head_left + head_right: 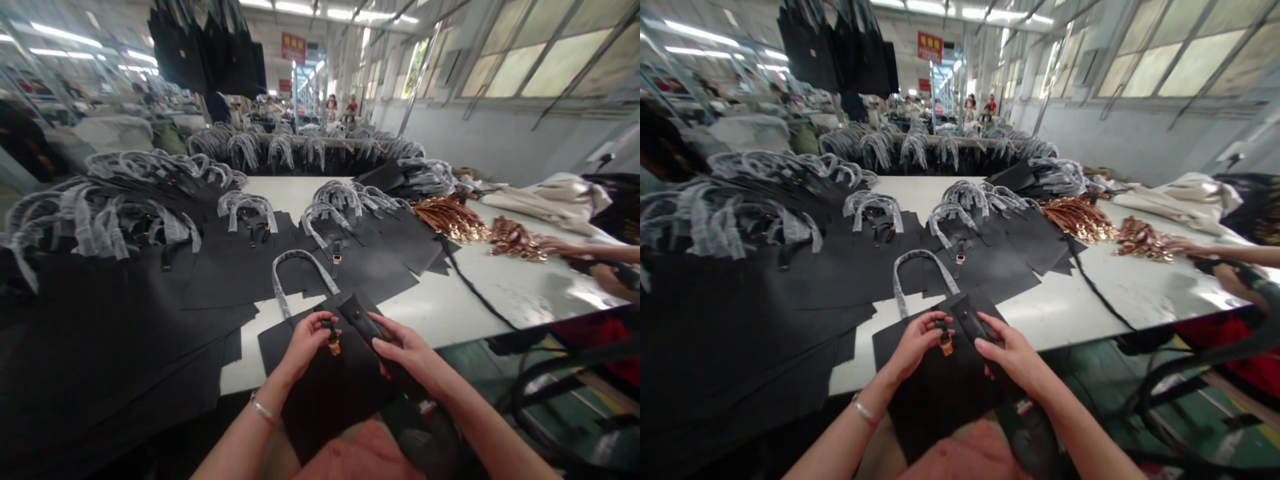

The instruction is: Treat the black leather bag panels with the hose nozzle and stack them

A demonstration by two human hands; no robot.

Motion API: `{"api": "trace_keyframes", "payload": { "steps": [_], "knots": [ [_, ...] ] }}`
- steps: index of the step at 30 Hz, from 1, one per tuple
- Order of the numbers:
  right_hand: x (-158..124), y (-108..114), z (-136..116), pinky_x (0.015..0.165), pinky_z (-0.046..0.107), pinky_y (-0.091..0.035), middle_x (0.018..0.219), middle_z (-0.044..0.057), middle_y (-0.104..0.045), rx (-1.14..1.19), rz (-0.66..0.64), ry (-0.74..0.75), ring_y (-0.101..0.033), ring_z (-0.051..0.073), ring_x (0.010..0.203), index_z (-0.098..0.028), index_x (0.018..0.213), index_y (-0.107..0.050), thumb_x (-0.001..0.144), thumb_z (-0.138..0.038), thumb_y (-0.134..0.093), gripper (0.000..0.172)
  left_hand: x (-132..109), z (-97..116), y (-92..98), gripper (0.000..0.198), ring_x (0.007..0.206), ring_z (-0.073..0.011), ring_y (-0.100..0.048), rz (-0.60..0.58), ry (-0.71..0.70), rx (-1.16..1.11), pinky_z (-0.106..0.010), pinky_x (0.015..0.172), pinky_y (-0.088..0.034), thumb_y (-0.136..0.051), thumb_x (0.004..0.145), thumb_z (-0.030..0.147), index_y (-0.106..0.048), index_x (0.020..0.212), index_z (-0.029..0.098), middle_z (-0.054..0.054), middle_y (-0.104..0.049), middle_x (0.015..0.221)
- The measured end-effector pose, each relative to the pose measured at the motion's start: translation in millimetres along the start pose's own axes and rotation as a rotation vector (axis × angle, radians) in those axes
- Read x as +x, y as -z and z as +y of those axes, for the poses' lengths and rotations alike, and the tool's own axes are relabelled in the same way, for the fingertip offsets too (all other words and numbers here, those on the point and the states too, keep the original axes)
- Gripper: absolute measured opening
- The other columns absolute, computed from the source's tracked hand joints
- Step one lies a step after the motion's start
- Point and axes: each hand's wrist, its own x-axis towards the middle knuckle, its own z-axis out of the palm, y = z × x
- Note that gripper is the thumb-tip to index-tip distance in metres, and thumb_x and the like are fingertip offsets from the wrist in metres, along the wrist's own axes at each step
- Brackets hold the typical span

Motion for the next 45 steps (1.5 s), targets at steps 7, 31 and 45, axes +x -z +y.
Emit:
{"api": "trace_keyframes", "payload": {
  "steps": [7, 31, 45],
  "knots": [
    [-10, -4, 5, 0.044, 0.023, -0.046, 0.088, 0.003, -0.066, 0.013, -0.178, -0.125, -0.058, 0.010, 0.047, -0.022, 0.138, -0.045, 0.077, -0.042, -0.069, 0.069, -7, -6, -0.6, 0.063, 0.103, -0.0238, -0.063, -0.121, -0.067, -0.038, -0.033, 0.087, -0.048, -0.078, 0.068, 0.031, -0.046, 0.120, 0.019, -0.014, -0.064, 0.117],
    [0, 3, 28, 0.047, 0.028, -0.046, 0.070, -0.003, -0.061, -0.001, 0.066, -0.042, -0.058, 0.013, 0.048, -0.016, 0.141, -0.033, 0.075, -0.049, -0.069, 0.082, -60, 8, 107.0, 0.028, 0.074, -0.0230, -0.067, 0.528, 0.025, 0.932, -0.029, 0.068, -0.049, -0.072, 0.065, 0.031, -0.065, 0.089, 0.017, -0.006, -0.070, 0.078],
    [-7, -3, 9, 0.049, 0.027, -0.046, 0.076, -0.002, -0.061, -0.031, 0.027, -0.002, -0.058, 0.012, 0.051, -0.019, 0.143, -0.035, 0.076, -0.047, -0.069, 0.080, -30, -14, 49.0, 0.019, 0.079, -0.0192, -0.050, 0.193, -0.702, 1.672, -0.032, 0.071, -0.043, -0.052, 0.089, 0.012, -0.069, 0.085, 0.020, -0.006, -0.058, 0.082]
  ]
}}
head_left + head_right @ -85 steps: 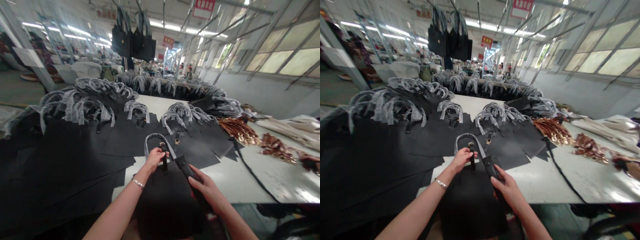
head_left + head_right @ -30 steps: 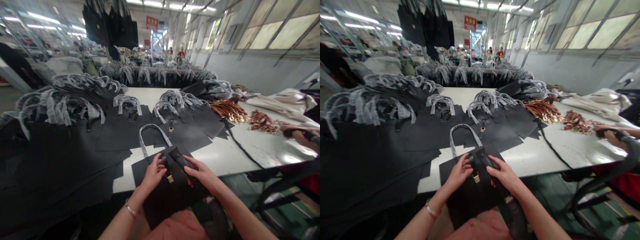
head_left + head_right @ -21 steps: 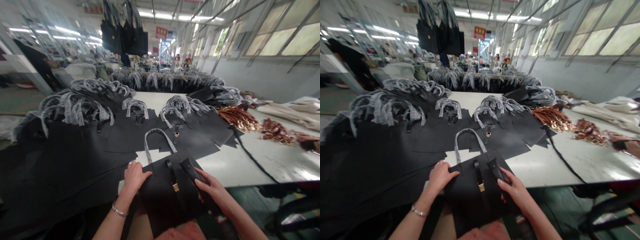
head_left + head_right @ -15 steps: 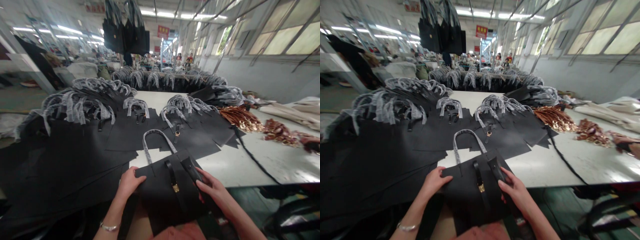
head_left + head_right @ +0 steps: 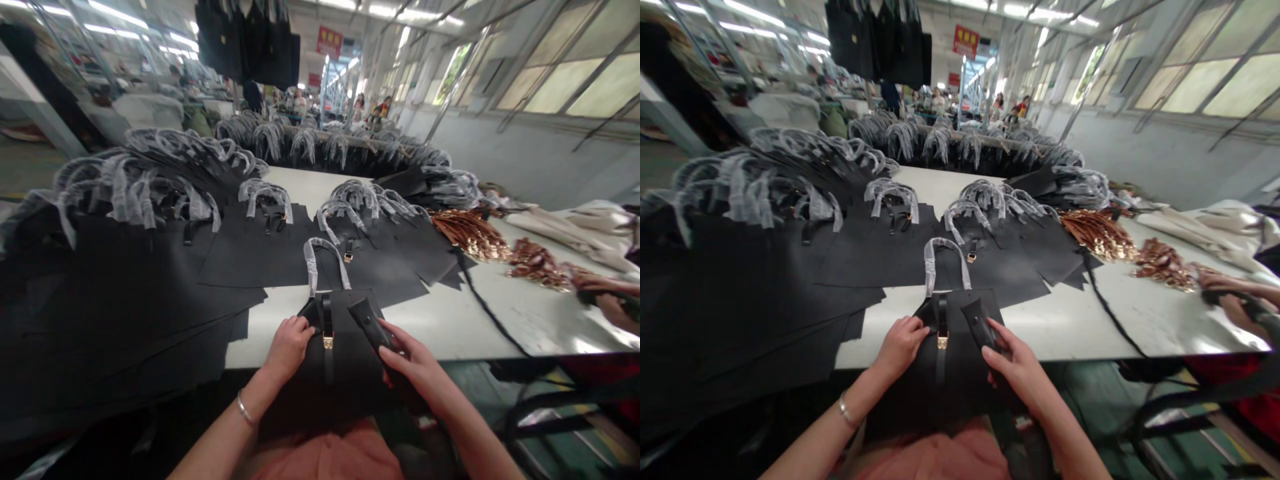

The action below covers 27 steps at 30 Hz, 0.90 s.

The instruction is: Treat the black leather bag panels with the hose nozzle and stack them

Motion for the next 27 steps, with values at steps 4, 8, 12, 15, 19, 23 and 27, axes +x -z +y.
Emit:
{"api": "trace_keyframes", "payload": {
  "steps": [4, 8, 12, 15, 19, 23, 27],
  "knots": [
    [0, -8, 2, 0.049, 0.027, -0.047, 0.079, -0.001, -0.061, -0.048, -0.052, -0.035, -0.058, 0.012, 0.051, -0.020, 0.143, -0.036, 0.077, -0.047, -0.069, 0.078, -7, -1, -7.0, 0.019, 0.081, -0.0192, -0.049, -0.019, 0.042, -0.004, -0.033, 0.073, -0.041, -0.051, 0.090, 0.014, -0.069, 0.091, 0.021, -0.005, -0.057, 0.084],
    [6, -15, 1, 0.050, 0.027, -0.047, 0.080, -0.001, -0.060, -0.066, -0.075, -0.043, -0.058, 0.012, 0.051, -0.020, 0.142, -0.037, 0.075, -0.047, -0.070, 0.080, -8, -2, -3.5, 0.017, 0.081, -0.0187, -0.049, -0.007, 0.055, -0.030, -0.033, 0.072, -0.042, -0.054, 0.089, 0.016, -0.070, 0.090, 0.022, -0.005, -0.058, 0.084],
    [11, -16, 1, 0.050, 0.026, -0.046, 0.079, -0.001, -0.059, -0.052, -0.064, -0.032, -0.058, 0.012, 0.051, -0.019, 0.142, -0.036, 0.075, -0.046, -0.071, 0.080, -9, -3, -3.4, 0.016, 0.084, -0.0195, -0.051, 0.060, 0.095, -0.082, -0.036, 0.076, -0.045, -0.055, 0.089, 0.018, -0.070, 0.085, 0.022, -0.005, -0.060, 0.086],
    [11, -14, 3, 0.050, 0.026, -0.046, 0.076, -0.002, -0.060, -0.040, -0.050, -0.048, -0.058, 0.012, 0.051, -0.018, 0.143, -0.034, 0.076, -0.046, -0.070, 0.081, -9, -3, -6.5, 0.017, 0.103, -0.0234, -0.052, 0.152, 0.131, -0.157, -0.042, 0.088, -0.048, -0.055, 0.088, 0.016, -0.071, 0.082, 0.021, -0.008, -0.059, 0.106],
    [12, -11, 6, 0.049, 0.026, -0.046, 0.073, -0.001, -0.061, -0.032, -0.019, -0.063, -0.057, 0.012, 0.050, -0.016, 0.144, -0.032, 0.074, -0.048, -0.071, 0.087, -4, -7, -10.3, 0.016, 0.126, -0.0255, -0.045, 0.177, 0.191, -0.307, -0.044, 0.102, -0.044, -0.056, 0.083, 0.009, -0.068, 0.088, 0.019, -0.010, -0.048, 0.134],
    [16, -5, 10, 0.048, 0.027, -0.046, 0.071, 0.000, -0.063, -0.011, 0.009, -0.065, -0.057, 0.013, 0.049, -0.015, 0.145, -0.030, 0.072, -0.052, -0.072, 0.092, 14, -21, -5.6, 0.044, 0.111, -0.0241, -0.060, 0.068, 0.522, -0.346, -0.037, 0.093, -0.049, -0.060, 0.078, 0.006, -0.052, 0.121, 0.013, -0.015, -0.060, 0.120],
    [18, 1, 11, 0.048, 0.028, -0.046, 0.069, -0.001, -0.063, -0.011, 0.037, -0.063, -0.057, 0.014, 0.049, -0.014, 0.146, -0.029, 0.073, -0.052, -0.071, 0.092, 43, -38, 9.2, 0.040, 0.099, -0.0239, -0.067, -0.037, 0.612, -0.363, -0.032, 0.089, -0.050, -0.061, 0.078, 0.008, -0.059, 0.118, 0.013, -0.012, -0.070, 0.104]
  ]
}}
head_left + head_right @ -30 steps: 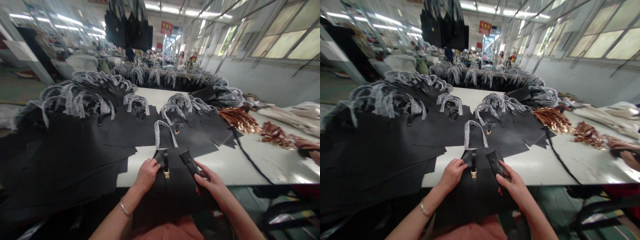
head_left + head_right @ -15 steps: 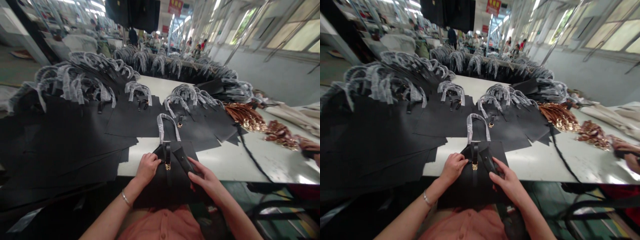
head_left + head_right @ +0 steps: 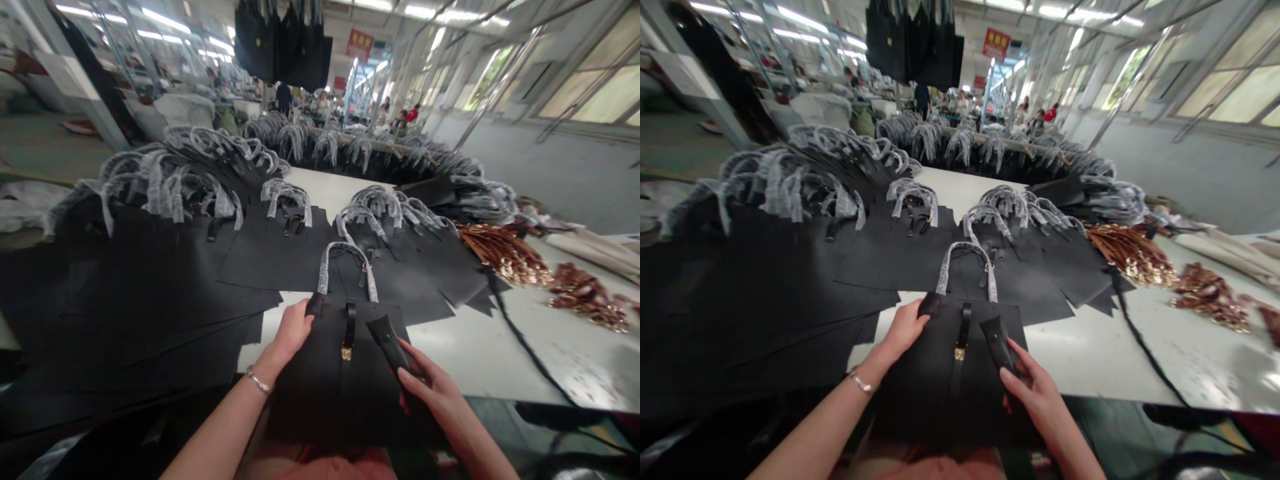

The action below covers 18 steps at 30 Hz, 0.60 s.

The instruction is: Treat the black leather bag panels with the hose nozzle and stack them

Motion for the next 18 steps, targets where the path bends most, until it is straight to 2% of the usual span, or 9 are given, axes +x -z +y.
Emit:
{"api": "trace_keyframes", "payload": {
  "steps": [2, 6, 9, 13, 16, 17, 18],
  "knots": [
    [-1, 2, -1, 0.049, 0.028, -0.046, 0.068, -0.002, -0.061, 0.001, 0.030, -0.003, -0.058, 0.014, 0.050, -0.016, 0.146, -0.030, 0.074, -0.053, -0.070, 0.091, 18, 8, 10.4, 0.034, 0.099, -0.0220, -0.067, 0.047, -0.074, -0.018, -0.030, 0.091, -0.049, -0.059, 0.080, 0.008, -0.064, 0.113, 0.017, -0.009, -0.071, 0.106],
    [-1, 4, 0, 0.046, 0.027, -0.045, 0.066, -0.003, -0.059, 0.024, 0.146, 0.021, -0.058, 0.014, 0.048, -0.018, 0.142, -0.038, 0.071, -0.054, -0.070, 0.086, 65, 24, 37.8, 0.037, 0.100, -0.0191, -0.067, 0.241, -0.181, -0.032, -0.026, 0.094, -0.048, -0.058, 0.082, 0.009, -0.065, 0.116, 0.019, -0.004, -0.071, 0.111],
    [1, 8, 5, 0.045, 0.028, -0.045, 0.072, -0.001, -0.061, 0.043, 0.188, 0.032, -0.058, 0.014, 0.048, -0.019, 0.142, -0.039, 0.070, -0.056, -0.070, 0.087, 115, 31, 69.8, 0.037, 0.100, -0.0201, -0.066, 0.370, -0.202, 0.023, -0.027, 0.095, -0.047, -0.060, 0.081, 0.011, -0.065, 0.117, 0.019, -0.005, -0.071, 0.110],
    [4, 17, 17, 0.043, 0.028, -0.044, 0.071, 0.000, -0.061, 0.066, 0.208, 0.025, -0.058, 0.015, 0.046, -0.018, 0.145, -0.035, 0.069, -0.060, -0.069, 0.093, 182, 27, 121.2, 0.037, 0.104, -0.0207, -0.063, 0.483, -0.207, 0.161, -0.032, 0.098, -0.044, -0.056, 0.086, 0.012, -0.060, 0.122, 0.015, -0.007, -0.069, 0.113],
    [7, 23, 27, 0.042, 0.026, -0.042, 0.070, 0.000, -0.062, 0.096, 0.232, 0.015, -0.058, 0.016, 0.046, -0.018, 0.146, -0.033, 0.067, -0.063, -0.069, 0.097, 208, 18, 141.6, 0.056, 0.122, -0.0281, -0.049, 0.592, -0.143, 0.271, -0.042, 0.104, -0.037, -0.060, 0.083, 0.015, -0.043, 0.136, 0.006, -0.017, -0.053, 0.133],
    [9, 24, 30, 0.042, 0.026, -0.041, 0.069, 0.000, -0.062, 0.100, 0.246, 0.013, -0.057, 0.015, 0.045, -0.018, 0.146, -0.035, 0.066, -0.065, -0.069, 0.099, 210, 13, 140.6, 0.067, 0.128, -0.0316, -0.042, 0.593, -0.123, 0.318, -0.046, 0.106, -0.034, -0.065, 0.080, 0.019, -0.037, 0.139, 0.005, -0.020, -0.045, 0.140],
    [10, 25, 33, 0.042, 0.026, -0.040, 0.069, 0.001, -0.063, 0.099, 0.263, 0.009, -0.057, 0.015, 0.044, -0.019, 0.145, -0.036, 0.064, -0.066, -0.070, 0.099, 208, 7, 135.2, 0.077, 0.132, -0.0344, -0.035, 0.533, -0.124, 0.371, -0.048, 0.107, -0.032, -0.070, 0.075, 0.024, -0.034, 0.141, 0.006, -0.021, -0.038, 0.145]
  ]
}}
